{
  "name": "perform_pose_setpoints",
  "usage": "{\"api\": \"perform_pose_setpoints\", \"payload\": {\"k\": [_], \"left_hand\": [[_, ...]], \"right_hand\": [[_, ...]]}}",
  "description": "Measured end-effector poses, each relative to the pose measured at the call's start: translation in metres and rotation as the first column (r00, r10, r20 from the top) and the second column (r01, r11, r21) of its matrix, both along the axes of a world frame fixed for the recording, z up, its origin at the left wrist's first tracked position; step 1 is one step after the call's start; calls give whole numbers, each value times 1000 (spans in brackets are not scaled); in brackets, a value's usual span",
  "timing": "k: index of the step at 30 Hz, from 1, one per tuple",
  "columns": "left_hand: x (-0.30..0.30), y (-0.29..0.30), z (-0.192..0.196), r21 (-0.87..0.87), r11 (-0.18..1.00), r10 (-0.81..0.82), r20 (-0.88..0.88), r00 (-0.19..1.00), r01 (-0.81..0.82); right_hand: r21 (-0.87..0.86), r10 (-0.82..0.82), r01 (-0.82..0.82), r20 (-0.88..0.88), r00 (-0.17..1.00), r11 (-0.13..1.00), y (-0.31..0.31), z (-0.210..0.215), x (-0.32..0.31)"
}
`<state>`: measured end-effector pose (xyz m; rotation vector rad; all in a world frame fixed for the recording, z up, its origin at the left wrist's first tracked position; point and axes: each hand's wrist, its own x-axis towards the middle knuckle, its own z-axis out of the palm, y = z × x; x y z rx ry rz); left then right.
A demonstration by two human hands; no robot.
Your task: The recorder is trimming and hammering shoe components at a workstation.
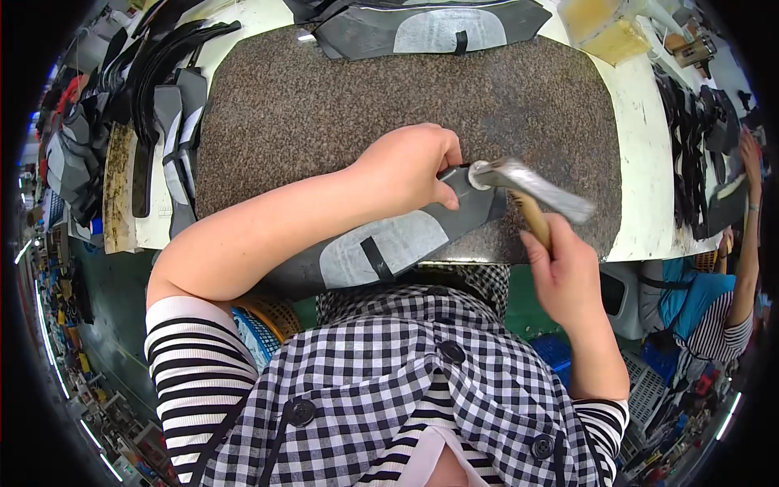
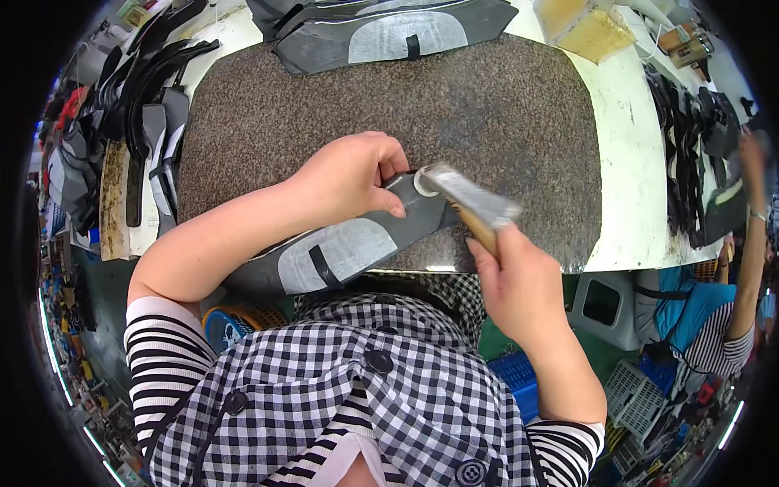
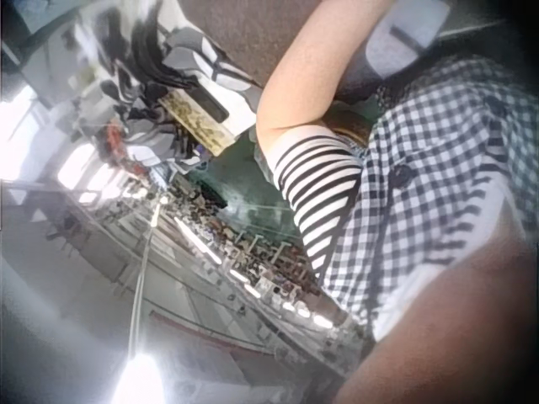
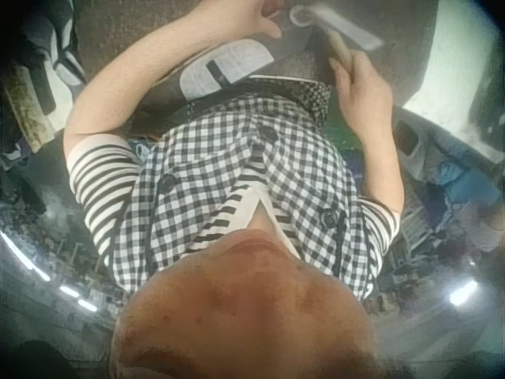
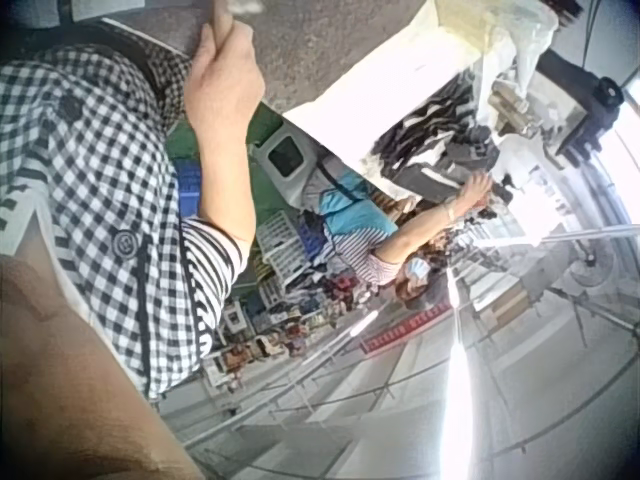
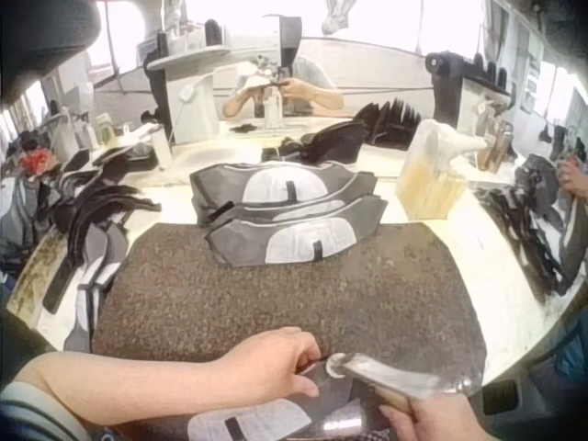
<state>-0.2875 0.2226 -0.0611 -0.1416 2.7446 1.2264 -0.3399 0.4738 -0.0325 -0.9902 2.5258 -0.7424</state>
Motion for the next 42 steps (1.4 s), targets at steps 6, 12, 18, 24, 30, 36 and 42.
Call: {"api": "perform_pose_setpoints", "payload": {"k": [6, 12, 18, 24, 30, 36, 42], "left_hand": [[4, -1, -9, 8, 998, 56, -96, 994, -56], [10, 0, -10, -98, 990, 76, -227, 971, -101], [7, 2, -10, -39, 990, 131, -150, 980, -138], [17, -7, -19, -103, 992, 36, -339, 940, -76], [19, -8, -25, -268, 963, -149, -505, 850, 10], [20, -11, -19, -451, 889, -326, -493, 806, 84], [36, 1, -21, -177, 973, 69, -399, 914, -150]], "right_hand": [[205, 94, -77, -74, 993, 976, -10, 9, -2], [229, 240, -195, -188, 952, 953, -17, 14, -7], [232, 256, -217, -153, 954, 948, -24, 21, -14], [221, 197, -174, -84, 977, 959, -20, 17, -13], [127, 183, -174, -59, 981, 977, -29, 28, -22], [218, 256, -239, -54, 965, 946, -34, 30, -27], [209, 247, -236, -29, 969, 949, -30, 23, -27]]}}
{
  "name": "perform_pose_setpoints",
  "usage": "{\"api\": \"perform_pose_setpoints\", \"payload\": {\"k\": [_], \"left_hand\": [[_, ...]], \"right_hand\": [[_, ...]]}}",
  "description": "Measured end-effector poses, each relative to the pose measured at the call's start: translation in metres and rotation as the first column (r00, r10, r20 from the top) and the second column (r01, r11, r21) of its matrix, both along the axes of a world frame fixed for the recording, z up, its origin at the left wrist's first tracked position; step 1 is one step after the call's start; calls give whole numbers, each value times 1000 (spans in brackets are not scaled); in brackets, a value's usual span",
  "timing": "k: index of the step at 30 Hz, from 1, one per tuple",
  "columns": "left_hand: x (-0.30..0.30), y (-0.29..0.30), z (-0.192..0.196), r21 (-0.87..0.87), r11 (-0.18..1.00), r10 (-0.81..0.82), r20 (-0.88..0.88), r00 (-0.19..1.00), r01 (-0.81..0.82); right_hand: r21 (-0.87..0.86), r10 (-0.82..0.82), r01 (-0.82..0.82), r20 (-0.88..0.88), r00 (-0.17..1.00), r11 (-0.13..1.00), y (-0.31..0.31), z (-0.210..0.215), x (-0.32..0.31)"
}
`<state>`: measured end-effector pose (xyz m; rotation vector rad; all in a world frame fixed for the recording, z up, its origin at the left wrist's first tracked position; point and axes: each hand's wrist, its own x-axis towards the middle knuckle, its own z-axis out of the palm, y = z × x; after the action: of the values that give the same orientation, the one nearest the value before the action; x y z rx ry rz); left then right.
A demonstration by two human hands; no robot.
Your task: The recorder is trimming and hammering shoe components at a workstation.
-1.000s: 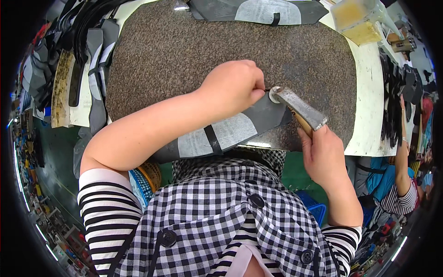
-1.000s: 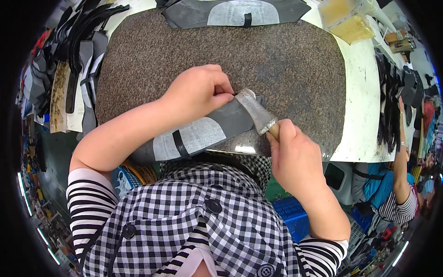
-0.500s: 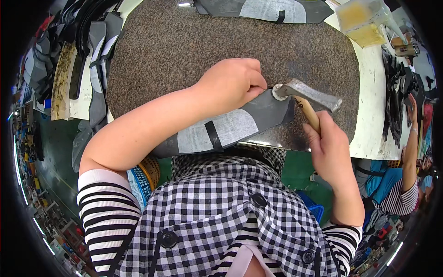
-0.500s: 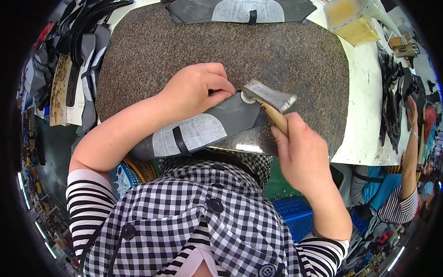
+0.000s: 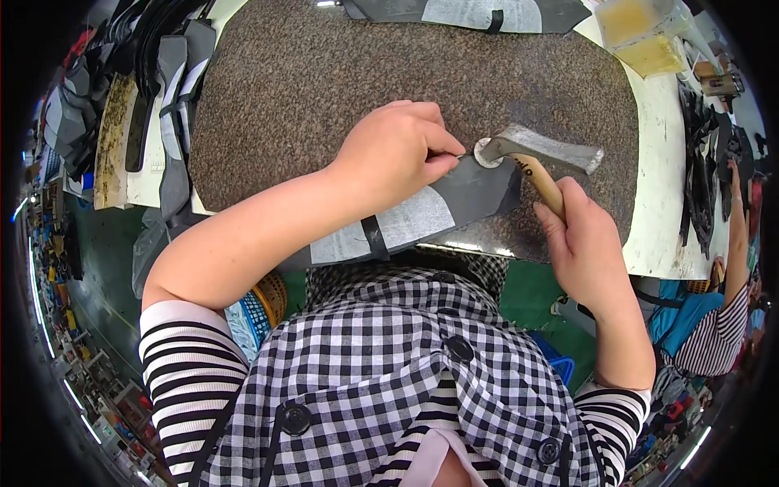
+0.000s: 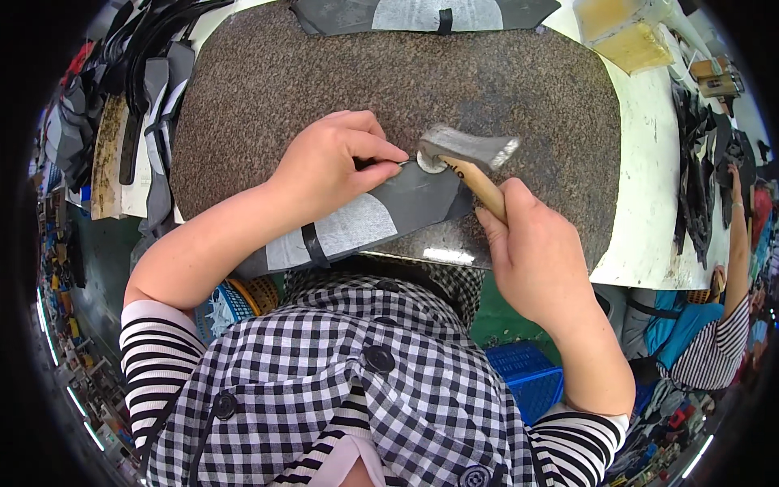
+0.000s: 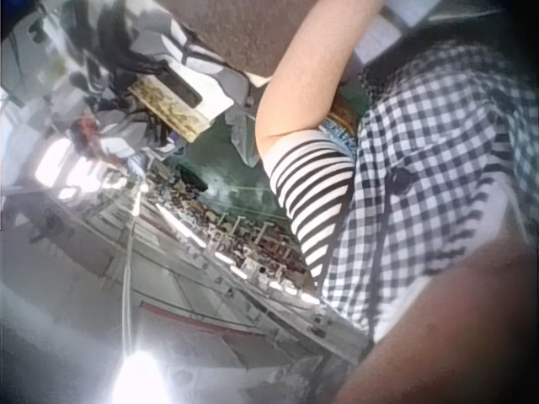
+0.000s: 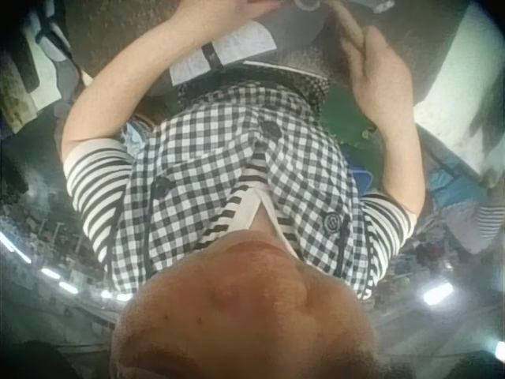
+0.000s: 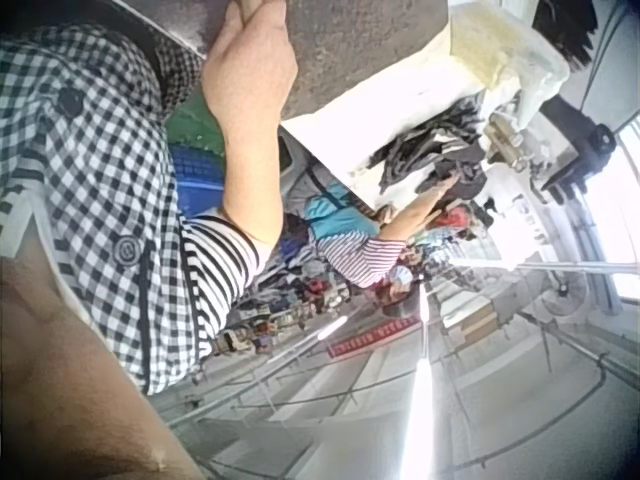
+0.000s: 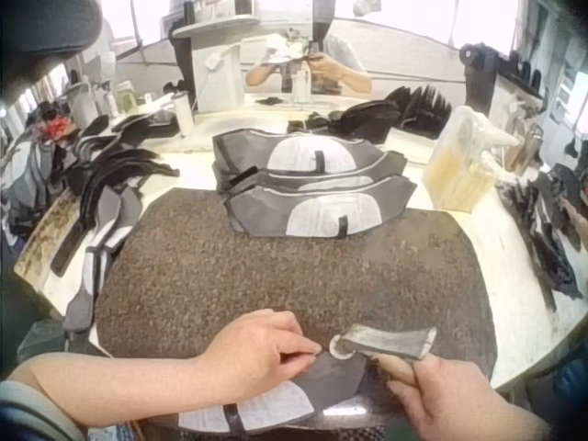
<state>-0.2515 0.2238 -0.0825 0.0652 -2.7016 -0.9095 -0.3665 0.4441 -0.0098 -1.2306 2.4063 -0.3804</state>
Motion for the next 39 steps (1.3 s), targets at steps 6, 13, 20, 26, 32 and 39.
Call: {"api": "perform_pose_setpoints", "payload": {"k": [6, 13, 20, 26, 32, 39], "left_hand": [[4, 7, -2, -241, 968, -98, -104, 990, 71], [6, 12, 2, -274, 960, -69, -22, 997, 61], [8, 2, 14, -173, 985, 6, 113, 994, 14], [17, 0, 2, -83, 997, -14, -59, 998, 9], [19, 8, 6, -495, 861, -178, -79, 981, 116], [23, 3, 6, -492, 866, -122, -43, 992, 85]], "right_hand": [[-120, -49, 45, -27, 998, 992, -1, -4, 0], [-124, -16, 19, 22, 1000, 992, -8, 1, -5], [-131, -24, 26, 18, 1000, 991, 1, -20, 12], [-150, -40, 43, 22, 999, 988, 2, -22, 15], [-185, -3, -7, -58, 998, 983, -3, -18, 12], [1, 52, -52, -75, 996, 999, -6, -12, 21]]}}
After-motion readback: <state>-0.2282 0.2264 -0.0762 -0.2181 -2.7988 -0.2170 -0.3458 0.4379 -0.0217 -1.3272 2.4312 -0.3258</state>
